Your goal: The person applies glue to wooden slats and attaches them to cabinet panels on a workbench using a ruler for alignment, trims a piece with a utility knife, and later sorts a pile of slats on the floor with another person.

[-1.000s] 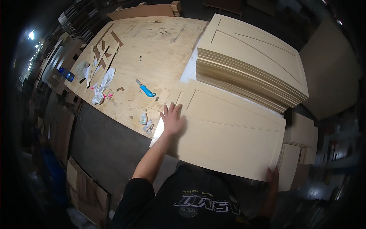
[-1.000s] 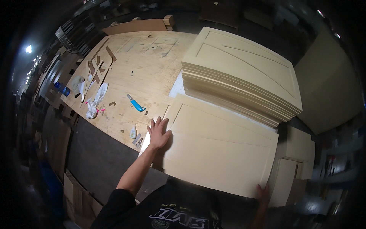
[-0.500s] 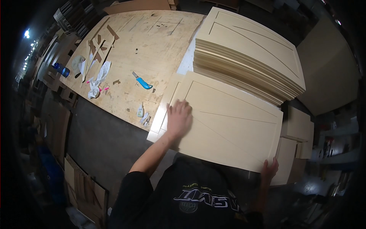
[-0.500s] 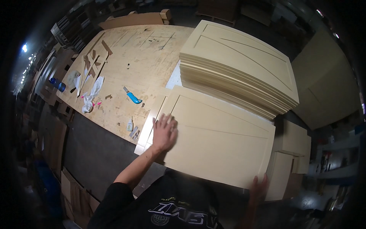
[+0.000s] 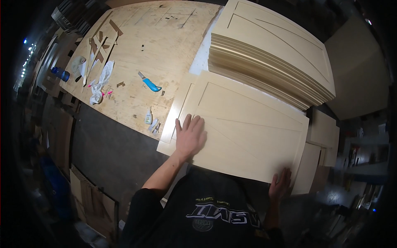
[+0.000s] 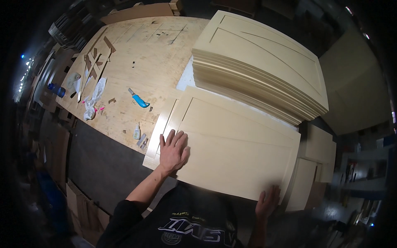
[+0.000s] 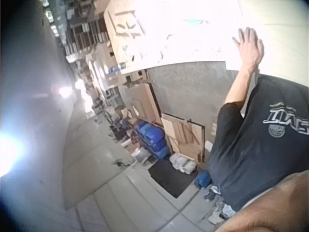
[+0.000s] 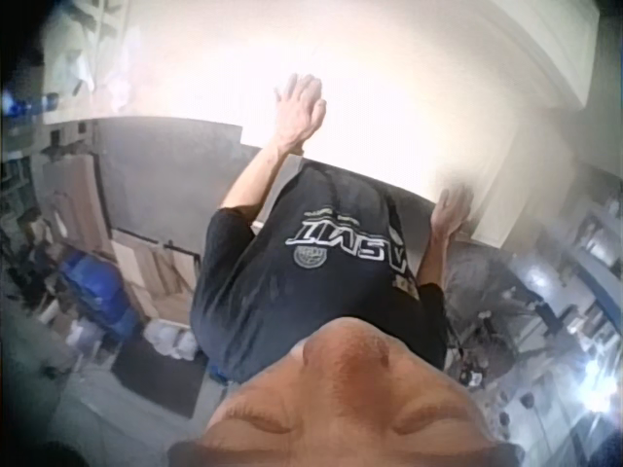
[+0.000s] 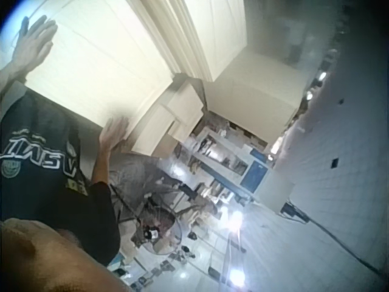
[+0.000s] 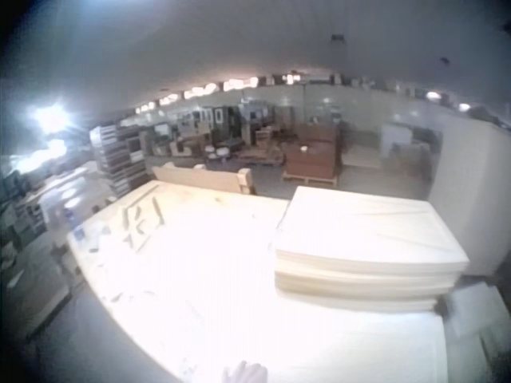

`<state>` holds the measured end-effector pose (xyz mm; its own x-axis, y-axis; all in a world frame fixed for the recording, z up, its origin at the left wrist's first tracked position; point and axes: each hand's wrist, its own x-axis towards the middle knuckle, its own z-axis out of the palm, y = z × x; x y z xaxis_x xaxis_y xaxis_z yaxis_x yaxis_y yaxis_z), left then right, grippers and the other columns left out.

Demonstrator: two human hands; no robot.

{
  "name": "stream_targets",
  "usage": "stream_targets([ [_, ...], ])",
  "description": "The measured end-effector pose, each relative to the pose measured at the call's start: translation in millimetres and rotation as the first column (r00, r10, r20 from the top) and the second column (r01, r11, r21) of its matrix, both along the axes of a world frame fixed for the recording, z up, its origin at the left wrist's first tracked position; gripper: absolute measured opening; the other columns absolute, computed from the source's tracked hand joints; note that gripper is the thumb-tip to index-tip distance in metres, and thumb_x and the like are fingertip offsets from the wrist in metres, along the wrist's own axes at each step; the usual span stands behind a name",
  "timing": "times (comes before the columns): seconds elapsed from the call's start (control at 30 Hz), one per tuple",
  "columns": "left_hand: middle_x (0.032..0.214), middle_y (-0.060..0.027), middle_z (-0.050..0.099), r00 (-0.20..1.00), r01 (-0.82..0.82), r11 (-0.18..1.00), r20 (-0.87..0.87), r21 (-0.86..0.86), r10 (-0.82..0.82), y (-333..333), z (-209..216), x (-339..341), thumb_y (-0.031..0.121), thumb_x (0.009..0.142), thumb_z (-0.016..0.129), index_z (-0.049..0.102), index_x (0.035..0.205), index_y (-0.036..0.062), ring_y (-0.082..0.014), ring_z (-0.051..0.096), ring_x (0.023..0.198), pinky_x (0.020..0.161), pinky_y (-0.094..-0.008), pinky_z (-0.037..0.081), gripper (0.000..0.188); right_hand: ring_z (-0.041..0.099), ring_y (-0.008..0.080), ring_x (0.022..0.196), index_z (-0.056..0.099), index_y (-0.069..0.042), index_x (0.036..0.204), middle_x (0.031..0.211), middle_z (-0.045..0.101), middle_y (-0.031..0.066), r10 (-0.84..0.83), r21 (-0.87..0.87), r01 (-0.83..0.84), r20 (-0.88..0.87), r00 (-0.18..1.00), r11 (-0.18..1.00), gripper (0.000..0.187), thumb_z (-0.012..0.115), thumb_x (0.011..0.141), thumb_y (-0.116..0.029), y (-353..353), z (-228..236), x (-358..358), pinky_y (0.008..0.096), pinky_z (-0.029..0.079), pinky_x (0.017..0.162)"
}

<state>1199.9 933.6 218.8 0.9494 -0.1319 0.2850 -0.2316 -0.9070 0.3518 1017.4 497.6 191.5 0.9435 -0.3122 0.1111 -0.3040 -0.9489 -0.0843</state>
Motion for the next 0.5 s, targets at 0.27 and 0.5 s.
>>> stream_targets([
  [0.27, 0.144, -0.0086, 0.052, 0.991, -0.025, 0.999, -0.128, 0.025, 0.027, -3, -1, 5, 0.027, 0.088, 0.060, 0.053, 0.140, 0.0119, -0.0361, 0.039, 0.141, 0.114, -0.0669, 0.022, 0.055, 0.037, 0.0346, 0.146, 0.048, -0.007, 0.147, 0.153, 0.046, 0.0178, -0.068, -0.066, 0.070, 0.034, 0.997, 0.995, 0.052, 0.056, 0.102, -0.030, 2, 1, 4, 0.0547, 0.025, 0.119],
  [0.5, 0.137, -0.0090, 0.056, 0.993, -0.005, 0.999, -0.118, 0.051, 0.011, -29, 2, 17, 0.031, 0.090, 0.061, 0.059, 0.132, 0.0129, -0.0364, 0.038, 0.141, 0.117, -0.0685, 0.011, 0.045, 0.051, 0.0357, 0.129, 0.062, -0.008, 0.128, 0.137, 0.057, 0.0146, -0.019, 0.135, 0.000, 0.141, 0.990, 0.991, 0.044, 0.069, 0.090, -0.028, 2, 5, 45, 0.0581, 0.029, 0.114],
])
